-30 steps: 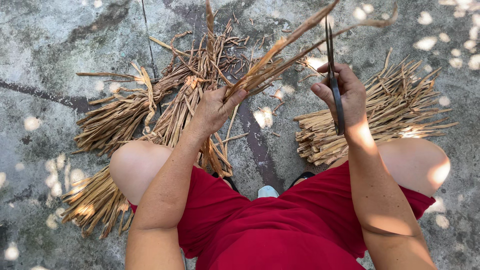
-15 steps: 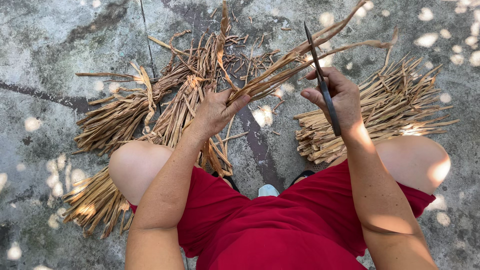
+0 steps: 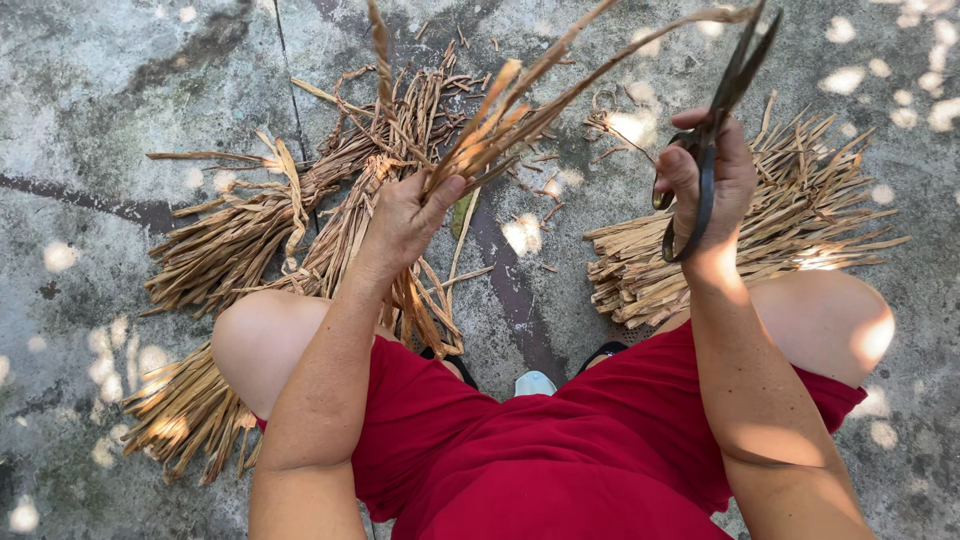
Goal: The person sits on a concrete surface and uses shears to trim dried plant stalks. They hold bundles of stalks in one hand and cut them into shorter lengths with the other, placing the cut pieces into a pile on the ground.
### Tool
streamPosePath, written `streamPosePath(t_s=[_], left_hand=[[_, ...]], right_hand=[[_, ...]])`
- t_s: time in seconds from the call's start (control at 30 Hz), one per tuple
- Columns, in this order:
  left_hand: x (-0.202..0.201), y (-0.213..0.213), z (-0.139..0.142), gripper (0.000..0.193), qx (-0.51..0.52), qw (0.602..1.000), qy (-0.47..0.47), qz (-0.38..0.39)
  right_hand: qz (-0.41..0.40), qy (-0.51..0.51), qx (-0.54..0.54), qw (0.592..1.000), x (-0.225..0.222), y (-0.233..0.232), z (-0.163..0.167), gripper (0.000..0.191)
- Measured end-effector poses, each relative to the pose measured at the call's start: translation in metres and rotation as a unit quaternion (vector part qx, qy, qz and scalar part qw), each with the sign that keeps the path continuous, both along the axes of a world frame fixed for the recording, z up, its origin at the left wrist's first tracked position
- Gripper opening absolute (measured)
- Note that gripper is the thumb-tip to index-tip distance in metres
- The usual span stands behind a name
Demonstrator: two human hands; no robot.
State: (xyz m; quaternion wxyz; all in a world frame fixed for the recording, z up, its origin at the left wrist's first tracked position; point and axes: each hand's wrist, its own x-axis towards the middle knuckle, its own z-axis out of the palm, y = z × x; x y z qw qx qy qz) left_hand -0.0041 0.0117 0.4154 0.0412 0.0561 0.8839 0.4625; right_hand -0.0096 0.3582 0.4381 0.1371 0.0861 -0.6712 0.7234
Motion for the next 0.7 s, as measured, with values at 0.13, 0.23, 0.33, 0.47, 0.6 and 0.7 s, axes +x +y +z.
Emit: streamPosePath(t_s=[0.13, 0.23, 0.33, 0.47, 0.6, 0.7], left_hand=[[0.003, -0.005, 0.005, 0.065, 0.060, 0.998, -0.003, 0.009], [0.004, -0.008, 0.007, 0.065, 0.076, 0.997, 0.001, -0.002], [0.004, -0.008, 0.007, 0.064, 0.063, 0.998, -0.005, -0.020], [0.005, -0.009, 0.006, 0.062, 0.055, 0.998, -0.017, -0.040], [0.007, -0.009, 0.007, 0.062, 0.042, 0.998, -0.037, -0.041], [0.009, -0.009, 0.010, 0.062, 0.035, 0.997, -0.047, -0.044]], right_hand=[[0.012, -0.021, 0.011, 1.000, -0.003, 0.000, -0.008, 0.048], [0.039, -0.052, 0.044, 0.997, -0.007, -0.004, -0.016, 0.048], [0.040, -0.048, 0.065, 0.996, -0.009, -0.003, -0.019, 0.049], [0.039, -0.030, 0.042, 0.998, -0.012, 0.004, -0.018, 0.048], [0.027, -0.002, 0.067, 0.997, -0.013, 0.007, -0.015, 0.049], [0.019, -0.008, 0.086, 0.996, -0.011, 0.006, -0.014, 0.047]])
